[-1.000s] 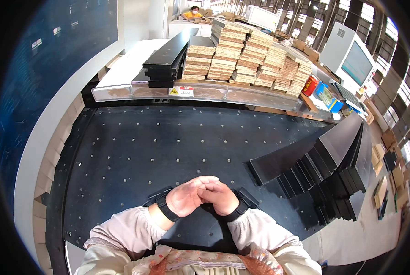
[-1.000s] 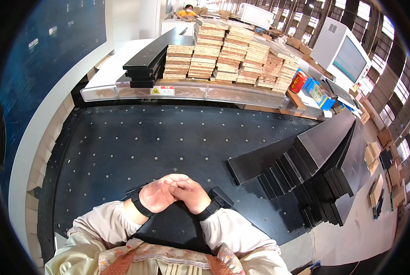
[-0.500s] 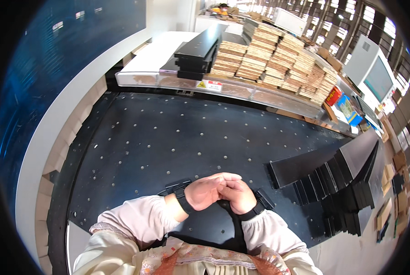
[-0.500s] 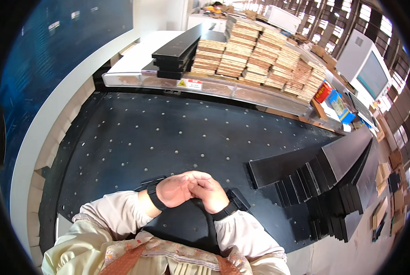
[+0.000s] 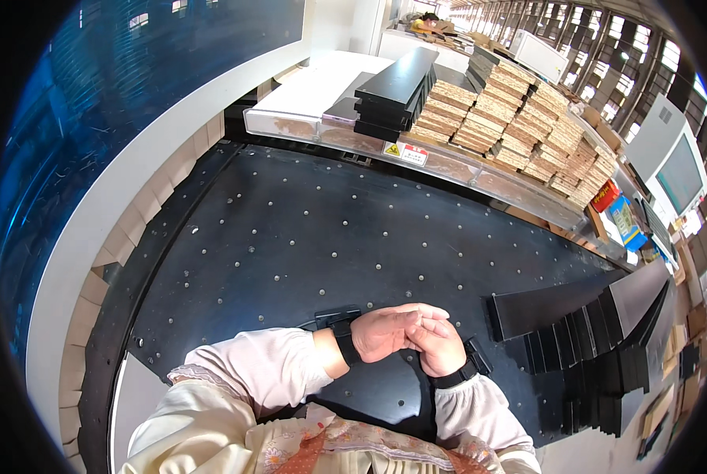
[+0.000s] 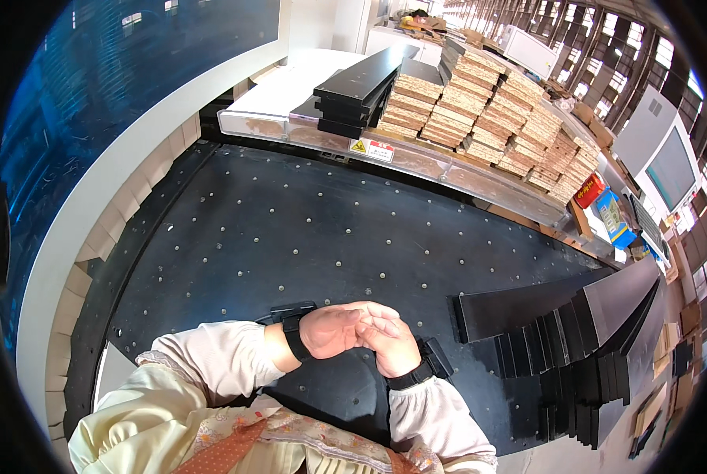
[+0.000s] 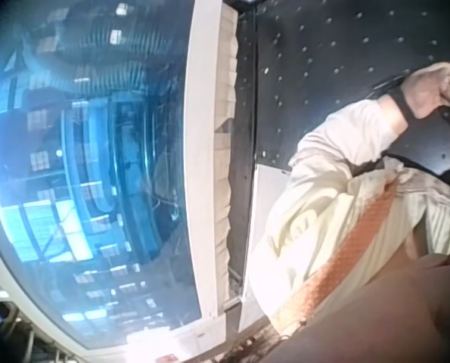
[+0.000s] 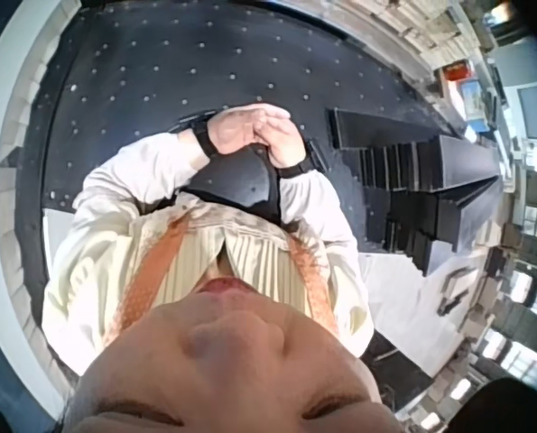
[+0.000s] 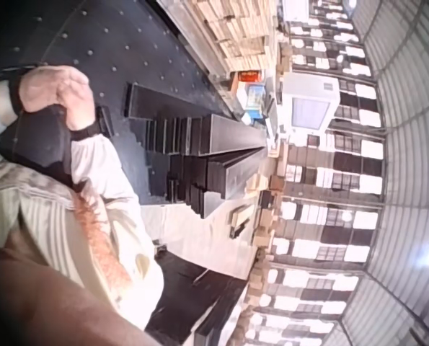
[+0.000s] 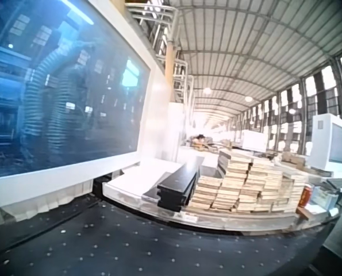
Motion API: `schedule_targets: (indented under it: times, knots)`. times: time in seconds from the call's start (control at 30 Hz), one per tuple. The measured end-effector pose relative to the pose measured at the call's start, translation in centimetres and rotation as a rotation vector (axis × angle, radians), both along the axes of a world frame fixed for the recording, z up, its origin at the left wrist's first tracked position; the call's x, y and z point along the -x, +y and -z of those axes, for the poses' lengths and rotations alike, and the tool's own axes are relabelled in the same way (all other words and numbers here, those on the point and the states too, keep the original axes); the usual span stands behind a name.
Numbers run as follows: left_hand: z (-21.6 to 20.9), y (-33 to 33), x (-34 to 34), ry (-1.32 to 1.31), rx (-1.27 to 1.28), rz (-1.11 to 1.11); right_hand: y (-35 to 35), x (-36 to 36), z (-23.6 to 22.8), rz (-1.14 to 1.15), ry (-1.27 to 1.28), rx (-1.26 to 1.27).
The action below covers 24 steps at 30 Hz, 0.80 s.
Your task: Stacking finished black furniture panels onto an organized pile on a manufacturing workbench.
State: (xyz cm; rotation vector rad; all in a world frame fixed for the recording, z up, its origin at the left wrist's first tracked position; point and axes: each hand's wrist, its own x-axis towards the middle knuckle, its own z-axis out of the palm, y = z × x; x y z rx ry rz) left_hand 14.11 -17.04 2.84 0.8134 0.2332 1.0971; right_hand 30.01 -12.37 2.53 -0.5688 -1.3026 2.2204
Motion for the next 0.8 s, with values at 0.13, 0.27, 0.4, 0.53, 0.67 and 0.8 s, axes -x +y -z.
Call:
schedule_targets:
  times: [0.13, 0.27, 0.4, 0.53, 0.67, 0.8]
  knots:
    - [-0.1, -0.2, 0.0, 0.004, -0.007, -0.010, 0.2, -0.1, 0.7, -0.011, -0.009, -0.012]
    - [0.1, -0.1, -0.1, 0.004, -0.009, -0.011, 0.2, -0.4, 0.9, 0.006, -0.011, -0.002]
    - [0.0, -0.2, -0.1, 0.004, -0.010, -0.009, 0.0, -0.3, 0.2, 0.000, -0.010, 0.035]
    - [0.4, 0.0, 0.1, -0.031, -0.032, 0.018, -0.1, 0.2, -0.8, -0.043, 0.011, 0.032]
    - [0.6, 0.2, 0.2, -0.028, -0.025, 0.017, -0.1, -0.1, -0.3, -0.018, -0.009, 0.028]
    - [0.6, 0.1, 0.2, -0.034, -0.029, 0.014, -0.1, -0.1, -0.2, -0.012, -0.016, 0.025]
